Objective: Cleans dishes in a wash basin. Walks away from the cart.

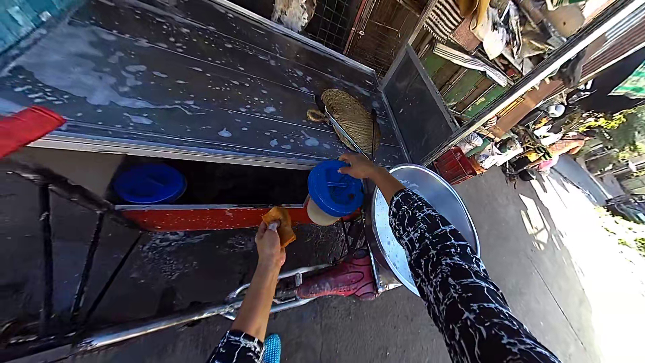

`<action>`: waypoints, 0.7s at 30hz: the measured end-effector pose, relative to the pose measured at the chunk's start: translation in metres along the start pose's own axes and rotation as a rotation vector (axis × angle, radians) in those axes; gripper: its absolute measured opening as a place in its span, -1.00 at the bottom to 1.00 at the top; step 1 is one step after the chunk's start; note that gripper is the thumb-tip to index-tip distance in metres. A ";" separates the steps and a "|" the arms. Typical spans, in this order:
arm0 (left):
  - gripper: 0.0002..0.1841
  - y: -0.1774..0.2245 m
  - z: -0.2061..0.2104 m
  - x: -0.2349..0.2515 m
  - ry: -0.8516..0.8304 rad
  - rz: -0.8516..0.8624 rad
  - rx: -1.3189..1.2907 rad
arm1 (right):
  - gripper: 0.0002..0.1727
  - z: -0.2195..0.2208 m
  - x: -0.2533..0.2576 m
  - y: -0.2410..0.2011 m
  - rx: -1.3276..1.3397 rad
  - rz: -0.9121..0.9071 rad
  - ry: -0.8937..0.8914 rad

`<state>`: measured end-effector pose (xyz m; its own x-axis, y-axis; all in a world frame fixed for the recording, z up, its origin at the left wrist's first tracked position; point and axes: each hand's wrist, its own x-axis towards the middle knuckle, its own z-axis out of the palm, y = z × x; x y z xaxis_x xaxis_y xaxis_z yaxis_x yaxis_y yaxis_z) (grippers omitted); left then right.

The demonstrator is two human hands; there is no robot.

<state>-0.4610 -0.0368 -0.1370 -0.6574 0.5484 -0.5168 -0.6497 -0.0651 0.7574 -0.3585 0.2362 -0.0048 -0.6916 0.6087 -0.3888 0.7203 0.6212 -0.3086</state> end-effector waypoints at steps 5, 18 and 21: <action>-0.67 0.009 -0.011 -0.023 -0.025 0.080 -0.059 | -0.51 -0.006 -0.045 -0.012 0.158 -0.280 0.223; -0.47 -0.031 -0.019 -0.153 0.313 0.753 -0.041 | -0.57 0.016 -0.127 -0.053 0.388 -0.746 0.124; -0.38 -0.049 -0.001 -0.191 0.349 1.105 0.152 | -0.61 0.021 -0.138 -0.041 0.591 -0.668 0.037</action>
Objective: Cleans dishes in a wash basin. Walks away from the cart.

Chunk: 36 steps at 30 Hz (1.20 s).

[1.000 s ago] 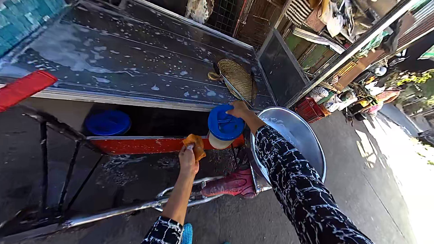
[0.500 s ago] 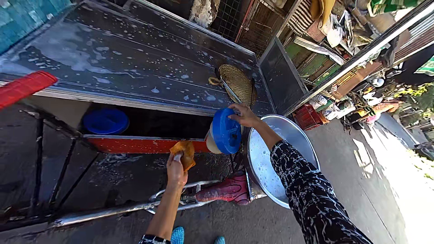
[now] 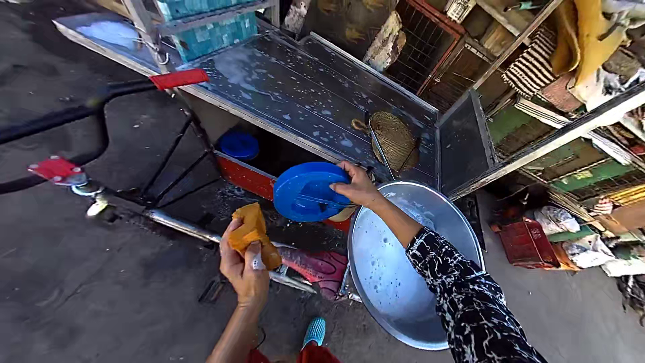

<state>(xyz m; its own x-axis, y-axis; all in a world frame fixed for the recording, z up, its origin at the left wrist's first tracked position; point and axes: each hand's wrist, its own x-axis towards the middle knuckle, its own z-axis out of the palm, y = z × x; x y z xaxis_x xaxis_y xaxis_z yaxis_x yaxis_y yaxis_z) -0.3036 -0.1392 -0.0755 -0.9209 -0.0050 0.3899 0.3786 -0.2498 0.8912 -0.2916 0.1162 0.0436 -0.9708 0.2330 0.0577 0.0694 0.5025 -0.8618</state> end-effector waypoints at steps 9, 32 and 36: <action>-0.56 0.082 0.184 0.012 -0.295 0.857 0.273 | -0.15 -0.095 -0.071 0.018 0.807 0.003 0.436; -0.83 0.114 0.359 -0.018 -1.197 1.192 0.351 | -0.33 -0.184 -0.170 0.055 0.959 0.158 0.611; -0.90 0.104 0.354 -0.017 -1.085 1.135 0.497 | -0.28 -0.181 -0.174 0.060 0.787 0.095 0.669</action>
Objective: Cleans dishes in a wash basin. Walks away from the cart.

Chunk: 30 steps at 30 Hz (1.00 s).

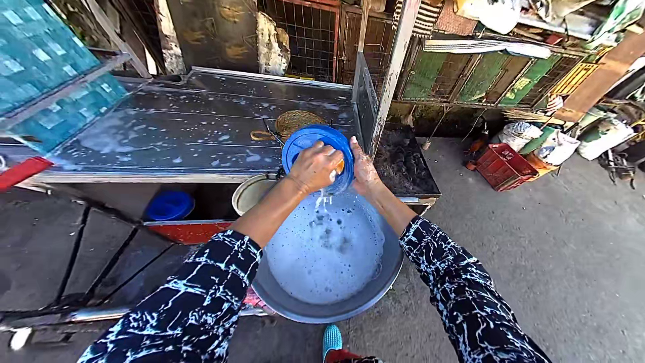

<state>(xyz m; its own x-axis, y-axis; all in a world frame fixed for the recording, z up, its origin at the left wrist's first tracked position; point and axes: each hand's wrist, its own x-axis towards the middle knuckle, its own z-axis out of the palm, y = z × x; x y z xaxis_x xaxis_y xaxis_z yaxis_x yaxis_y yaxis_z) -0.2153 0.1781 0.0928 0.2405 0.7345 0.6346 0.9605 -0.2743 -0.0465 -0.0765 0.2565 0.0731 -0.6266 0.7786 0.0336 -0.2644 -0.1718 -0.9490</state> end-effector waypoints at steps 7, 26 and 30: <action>-0.83 -0.006 -0.021 0.003 0.357 -0.034 -0.106 | -0.32 0.002 0.016 0.004 0.129 0.077 0.135; -0.73 0.057 -0.010 -0.147 -0.436 -0.745 -0.404 | -0.65 -0.032 -0.055 0.060 -1.039 -1.126 -0.563; -0.71 0.064 -0.017 -0.153 -0.702 -0.737 -0.396 | -0.71 -0.047 -0.059 0.074 -1.191 -1.289 -0.629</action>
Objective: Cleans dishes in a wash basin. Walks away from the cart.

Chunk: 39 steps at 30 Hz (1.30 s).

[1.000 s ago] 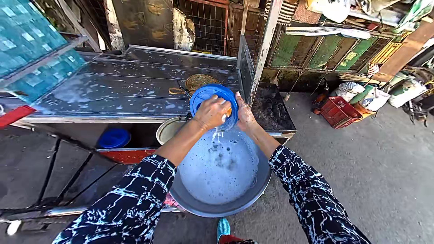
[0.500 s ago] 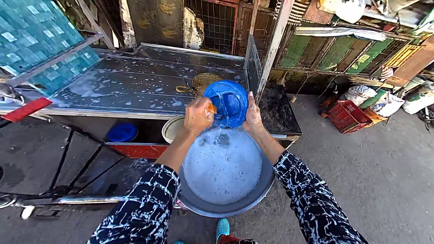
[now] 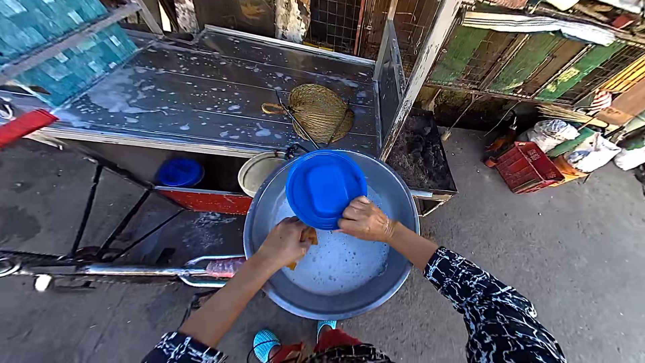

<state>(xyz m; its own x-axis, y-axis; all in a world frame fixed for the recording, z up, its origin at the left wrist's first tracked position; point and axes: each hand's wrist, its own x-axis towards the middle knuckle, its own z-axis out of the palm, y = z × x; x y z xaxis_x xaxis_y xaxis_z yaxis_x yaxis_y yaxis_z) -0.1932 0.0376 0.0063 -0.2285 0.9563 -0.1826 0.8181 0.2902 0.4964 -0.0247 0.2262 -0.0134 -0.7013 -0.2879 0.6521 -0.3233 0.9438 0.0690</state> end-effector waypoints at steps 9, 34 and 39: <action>-0.44 -0.001 0.038 0.030 -0.446 -0.025 0.214 | -0.74 0.001 0.003 -0.001 0.011 -0.013 0.028; -0.46 0.017 0.034 0.015 -0.473 -0.054 0.034 | -0.42 0.078 0.288 0.185 -0.097 0.047 -0.734; -0.48 0.010 0.034 0.016 -0.450 -0.054 -0.089 | -0.65 0.148 0.322 0.142 -0.290 -0.262 -1.248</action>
<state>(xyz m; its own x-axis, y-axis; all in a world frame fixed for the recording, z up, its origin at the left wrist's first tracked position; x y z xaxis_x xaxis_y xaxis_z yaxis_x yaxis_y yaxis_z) -0.1708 0.0545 -0.0204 -0.0016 0.8349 -0.5504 0.7586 0.3597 0.5433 -0.3908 0.2435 0.0944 -0.8023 -0.2754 -0.5296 -0.5012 0.7926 0.3472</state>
